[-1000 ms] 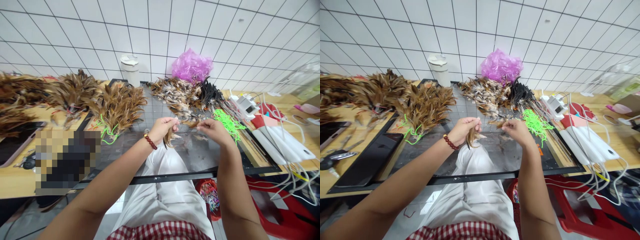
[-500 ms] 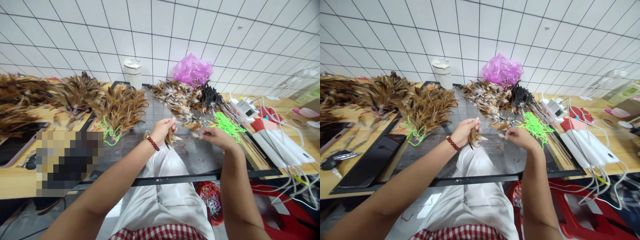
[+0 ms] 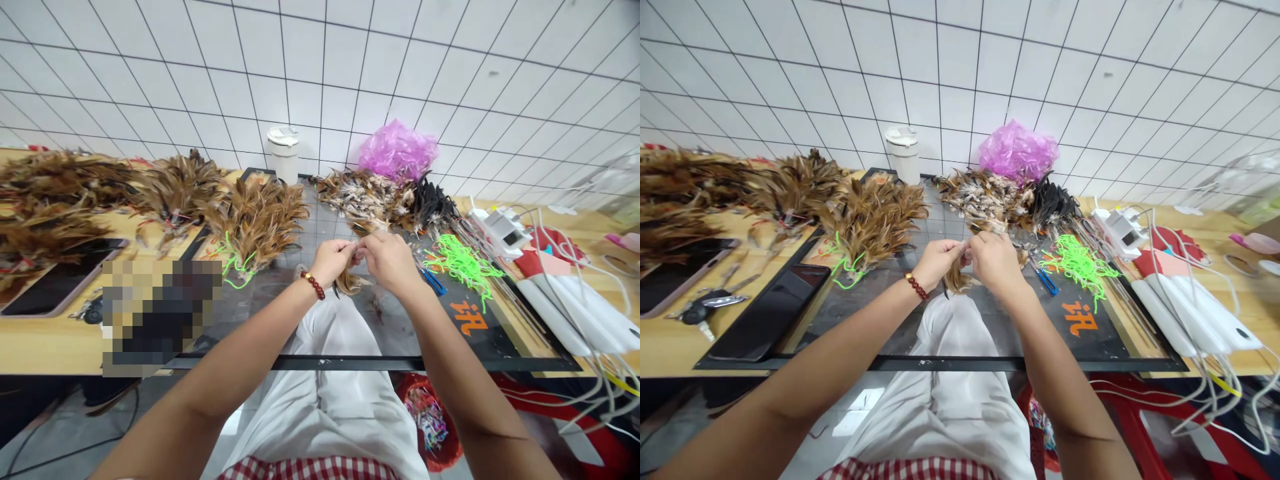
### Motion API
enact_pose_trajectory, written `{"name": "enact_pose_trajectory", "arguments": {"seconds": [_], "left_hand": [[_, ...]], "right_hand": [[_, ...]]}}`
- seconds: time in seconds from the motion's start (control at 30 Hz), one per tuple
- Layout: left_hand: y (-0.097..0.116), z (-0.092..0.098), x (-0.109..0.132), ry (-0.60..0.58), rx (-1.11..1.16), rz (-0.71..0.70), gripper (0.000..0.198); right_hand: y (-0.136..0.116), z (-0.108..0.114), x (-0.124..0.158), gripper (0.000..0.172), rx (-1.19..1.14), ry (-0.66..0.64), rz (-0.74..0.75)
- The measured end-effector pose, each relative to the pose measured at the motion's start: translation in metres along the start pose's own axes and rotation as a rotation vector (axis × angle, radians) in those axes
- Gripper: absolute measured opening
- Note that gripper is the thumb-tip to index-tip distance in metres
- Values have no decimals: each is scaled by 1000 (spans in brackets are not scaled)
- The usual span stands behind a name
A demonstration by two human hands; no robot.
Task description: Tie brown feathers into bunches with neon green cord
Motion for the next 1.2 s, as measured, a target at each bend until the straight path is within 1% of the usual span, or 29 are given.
{"name": "enact_pose_trajectory", "arguments": {"seconds": [0.13, 0.27, 0.43, 0.5, 0.57, 0.6, 0.63, 0.73, 0.8, 0.87, 0.9, 0.97, 1.0, 1.07, 1.13, 1.2], "left_hand": [[-3, -1, 0, -38, -41, 24, 25], [0, 0, 0, -43, -95, -19, 23], [4, -1, 2, -69, -143, 9, 17], [10, 0, 3, -70, -130, -6, 17], [20, 6, 2, -34, -71, -44, 18], [24, 10, 1, -2, -28, -59, 18], [29, 14, 0, 31, 12, -67, 20], [40, 27, -2, 121, 85, -96, 19], [43, 31, -3, 169, 106, -97, 17], [42, 32, -2, 187, 103, -80, 17], [41, 31, -2, 185, 92, -72, 17], [39, 28, -1, 169, 48, -67, 17], [38, 26, -1, 158, 15, -70, 17], [34, 22, -1, 125, -63, -75, 17], [28, 18, -2, 75, -142, -75, 17], [22, 12, -2, 16, -204, -75, 19]], "right_hand": [[3, -11, 10, 21, -2, 63, -33], [6, -15, 12, 22, -47, 101, -54], [9, -18, 11, 22, -245, 143, -81], [14, -17, 11, 21, -342, 196, -109], [20, -15, 12, 18, -418, 237, -154], [23, -16, 12, 16, -444, 224, -171], [24, -18, 12, 14, -467, 177, -176], [21, -30, 13, 9, -538, -95, -126], [18, -36, 15, 12, -576, -253, -85], [16, -38, 18, 19, -565, -358, -63], [16, -39, 20, 18, -540, -403, -54], [17, -40, 22, 8, -490, -467, -32], [18, -39, 22, 4, -474, -473, -26], [19, -36, 20, 11, -470, -426, -29], [20, -30, 18, 15, -462, -315, -46], [18, -23, 15, 17, -445, -186, -27]]}}
Point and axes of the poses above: each hand's wrist, its own x-axis away from the middle knuckle, its own z-axis out of the back of the hand, y = z × x, the point moved 5 cm from there along -x, towards the middle knuckle, and after that the axes turned 2 degrees about z, right-handed, at the moved point
